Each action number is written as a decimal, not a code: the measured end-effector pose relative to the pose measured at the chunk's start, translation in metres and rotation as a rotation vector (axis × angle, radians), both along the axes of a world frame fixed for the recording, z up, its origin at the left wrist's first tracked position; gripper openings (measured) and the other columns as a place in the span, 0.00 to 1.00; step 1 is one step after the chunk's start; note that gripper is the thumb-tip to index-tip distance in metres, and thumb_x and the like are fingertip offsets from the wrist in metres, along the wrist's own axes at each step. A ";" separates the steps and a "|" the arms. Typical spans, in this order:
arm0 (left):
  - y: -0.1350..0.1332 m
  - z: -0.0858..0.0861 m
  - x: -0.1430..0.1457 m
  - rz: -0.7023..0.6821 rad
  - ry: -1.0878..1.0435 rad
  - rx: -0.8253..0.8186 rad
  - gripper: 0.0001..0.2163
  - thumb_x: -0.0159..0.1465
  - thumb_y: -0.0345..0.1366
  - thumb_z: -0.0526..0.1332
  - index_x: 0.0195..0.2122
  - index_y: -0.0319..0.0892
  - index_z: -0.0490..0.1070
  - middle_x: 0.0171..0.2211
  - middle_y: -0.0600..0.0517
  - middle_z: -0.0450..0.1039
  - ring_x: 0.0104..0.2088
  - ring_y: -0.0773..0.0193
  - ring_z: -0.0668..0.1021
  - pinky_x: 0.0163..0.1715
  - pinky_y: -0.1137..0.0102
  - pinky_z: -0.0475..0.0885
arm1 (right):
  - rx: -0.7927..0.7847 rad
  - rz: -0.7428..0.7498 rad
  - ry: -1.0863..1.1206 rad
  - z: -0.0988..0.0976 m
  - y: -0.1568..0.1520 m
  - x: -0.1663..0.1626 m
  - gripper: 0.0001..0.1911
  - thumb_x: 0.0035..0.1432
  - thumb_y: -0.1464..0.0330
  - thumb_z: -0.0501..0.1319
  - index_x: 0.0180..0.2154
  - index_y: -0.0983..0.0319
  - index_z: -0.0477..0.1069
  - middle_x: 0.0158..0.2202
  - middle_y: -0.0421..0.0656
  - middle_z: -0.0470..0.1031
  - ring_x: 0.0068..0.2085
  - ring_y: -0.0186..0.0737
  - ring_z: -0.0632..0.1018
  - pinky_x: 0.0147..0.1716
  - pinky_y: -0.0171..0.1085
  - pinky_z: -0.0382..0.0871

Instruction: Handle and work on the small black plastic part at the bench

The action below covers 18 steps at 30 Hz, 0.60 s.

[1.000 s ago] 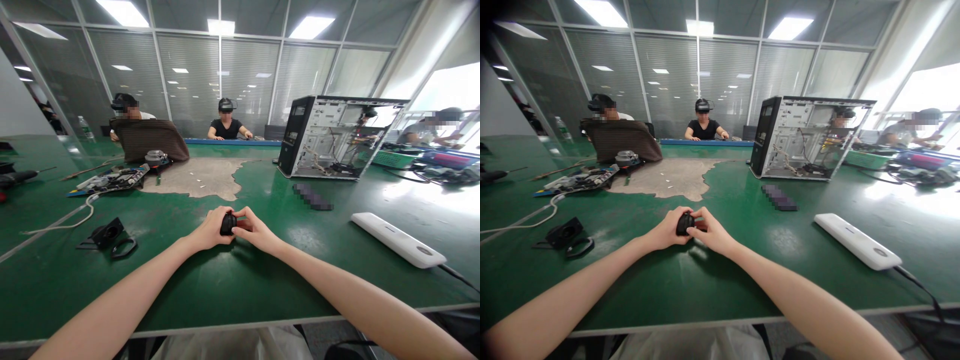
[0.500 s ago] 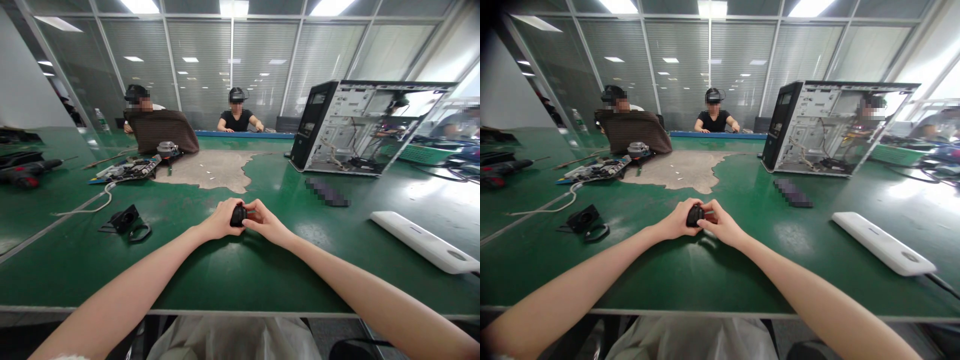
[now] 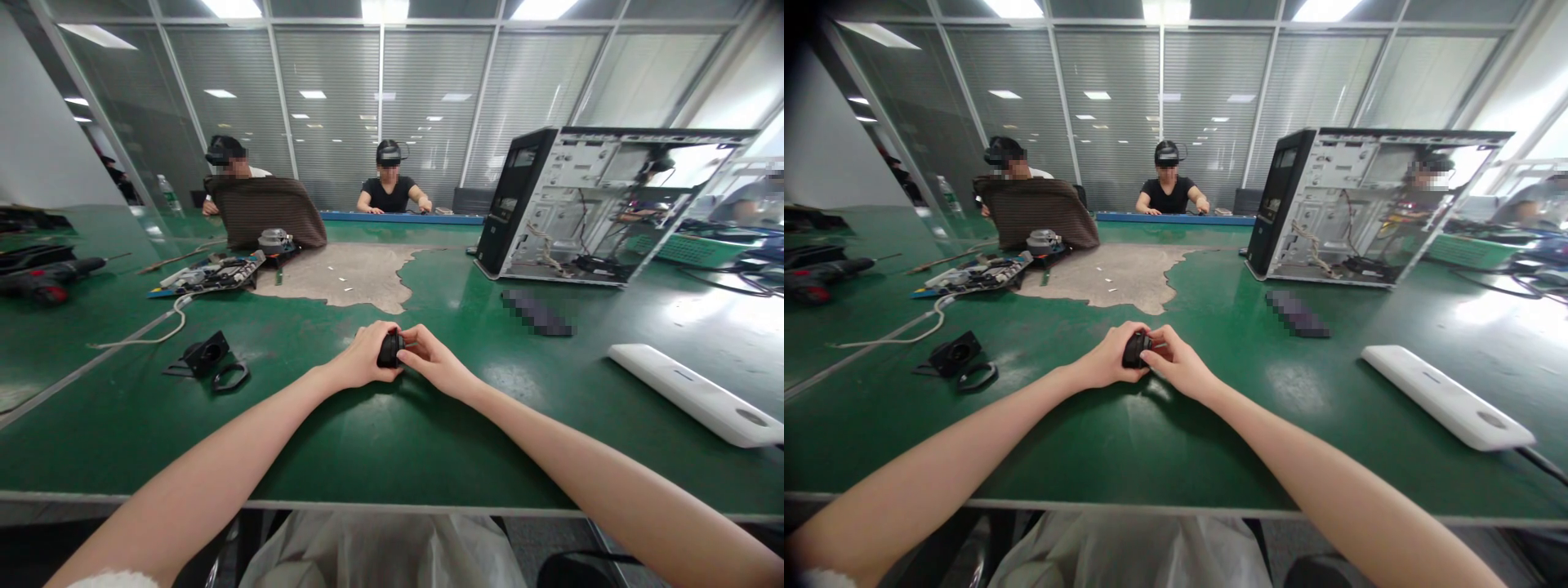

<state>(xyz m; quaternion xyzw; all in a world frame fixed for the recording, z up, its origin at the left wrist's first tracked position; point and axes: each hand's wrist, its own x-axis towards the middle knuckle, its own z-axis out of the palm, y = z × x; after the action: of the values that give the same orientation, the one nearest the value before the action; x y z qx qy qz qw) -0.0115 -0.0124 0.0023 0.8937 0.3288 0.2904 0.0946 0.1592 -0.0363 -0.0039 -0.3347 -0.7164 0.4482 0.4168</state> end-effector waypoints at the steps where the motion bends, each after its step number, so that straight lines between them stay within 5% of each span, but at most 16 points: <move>1: 0.000 0.000 0.000 0.001 -0.001 -0.001 0.25 0.47 0.37 0.61 0.46 0.42 0.54 0.41 0.49 0.63 0.40 0.59 0.68 0.41 0.64 0.61 | -0.004 0.037 0.006 0.001 -0.001 0.001 0.12 0.51 0.66 0.57 0.39 0.59 0.57 0.39 0.41 0.66 0.40 0.35 0.71 0.42 0.40 0.65; 8: 0.001 -0.001 0.000 0.003 -0.002 0.003 0.26 0.47 0.37 0.62 0.46 0.42 0.54 0.41 0.49 0.62 0.41 0.58 0.68 0.41 0.64 0.61 | -0.013 -0.026 0.037 0.005 -0.001 -0.003 0.10 0.51 0.64 0.56 0.33 0.60 0.57 0.35 0.39 0.66 0.35 0.33 0.72 0.37 0.37 0.67; 13: 0.001 -0.001 0.000 -0.004 -0.005 0.010 0.26 0.47 0.38 0.61 0.46 0.42 0.54 0.41 0.49 0.63 0.41 0.58 0.68 0.41 0.64 0.61 | -0.027 -0.087 0.033 0.001 0.002 -0.004 0.13 0.50 0.64 0.57 0.38 0.60 0.58 0.38 0.41 0.66 0.38 0.34 0.71 0.41 0.39 0.65; 18: 0.001 -0.001 0.000 0.003 0.003 0.015 0.25 0.47 0.37 0.61 0.46 0.42 0.54 0.40 0.49 0.63 0.40 0.59 0.68 0.40 0.65 0.62 | -0.042 0.062 0.034 0.003 -0.002 0.001 0.13 0.50 0.66 0.58 0.37 0.60 0.57 0.38 0.41 0.66 0.40 0.35 0.72 0.42 0.40 0.65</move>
<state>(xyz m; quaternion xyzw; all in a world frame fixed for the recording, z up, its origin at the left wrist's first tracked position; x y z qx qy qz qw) -0.0113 -0.0114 0.0008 0.8943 0.3282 0.2916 0.0866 0.1604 -0.0381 -0.0011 -0.3133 -0.7096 0.4817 0.4077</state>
